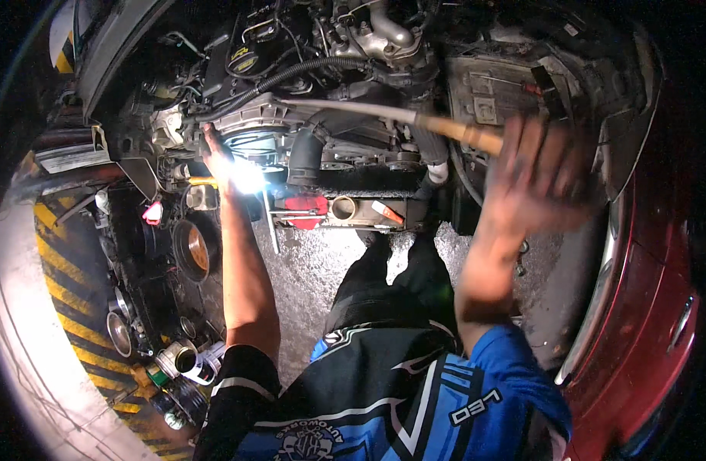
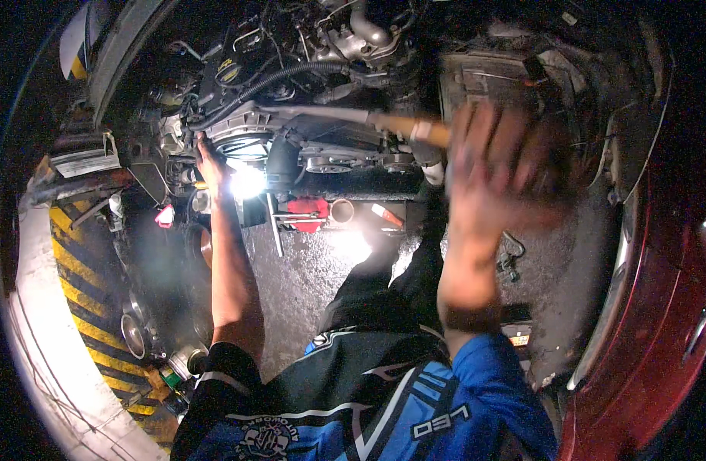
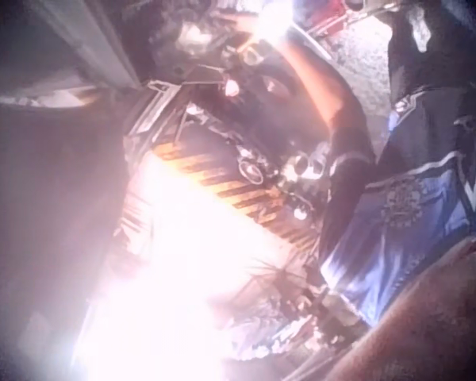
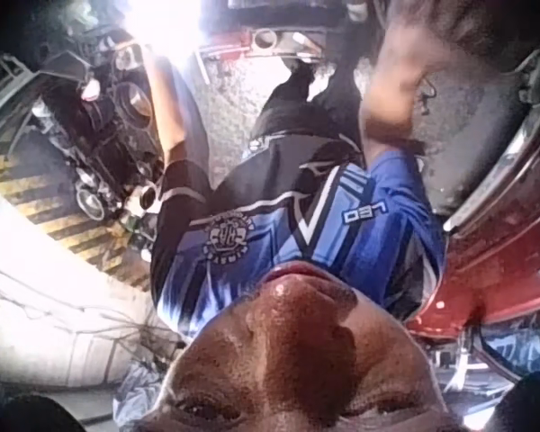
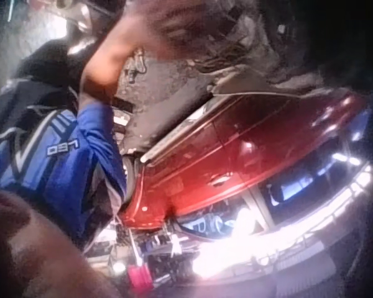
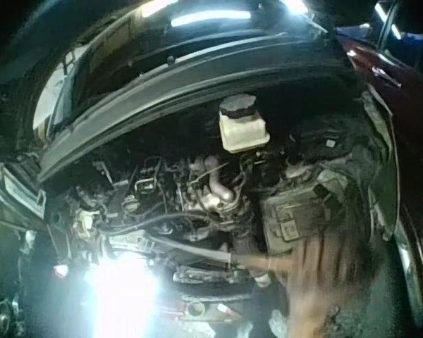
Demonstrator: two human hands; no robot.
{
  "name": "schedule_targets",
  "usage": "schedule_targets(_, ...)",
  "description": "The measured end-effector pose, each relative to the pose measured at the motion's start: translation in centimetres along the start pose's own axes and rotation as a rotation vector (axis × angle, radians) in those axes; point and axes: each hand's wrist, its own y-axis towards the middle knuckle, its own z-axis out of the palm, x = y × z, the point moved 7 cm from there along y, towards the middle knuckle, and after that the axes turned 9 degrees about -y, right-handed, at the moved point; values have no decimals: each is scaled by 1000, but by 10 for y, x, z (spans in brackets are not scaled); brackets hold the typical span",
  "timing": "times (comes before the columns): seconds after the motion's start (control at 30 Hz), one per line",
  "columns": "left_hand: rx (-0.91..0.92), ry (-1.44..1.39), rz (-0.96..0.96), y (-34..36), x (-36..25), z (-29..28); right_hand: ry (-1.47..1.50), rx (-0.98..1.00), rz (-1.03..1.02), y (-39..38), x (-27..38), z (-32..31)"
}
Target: The person handles bolts and a metal component on a car engine by hand and using a wrench while using a portable lamp.
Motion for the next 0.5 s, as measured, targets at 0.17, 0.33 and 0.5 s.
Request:
schedule_targets(0.17, -170, -420, -127, -15, -16, 28, 16, 51, 11, -29, 4, -21)
schedule_targets(0.33, -22, 341, -86, -15, -17, -7, 697, -265, 385, 36, -35, 11)
schedule_targets(0.5, -40, -236, -88, -87, 17, -26, 1049, -564, 601, 32, -77, -7)
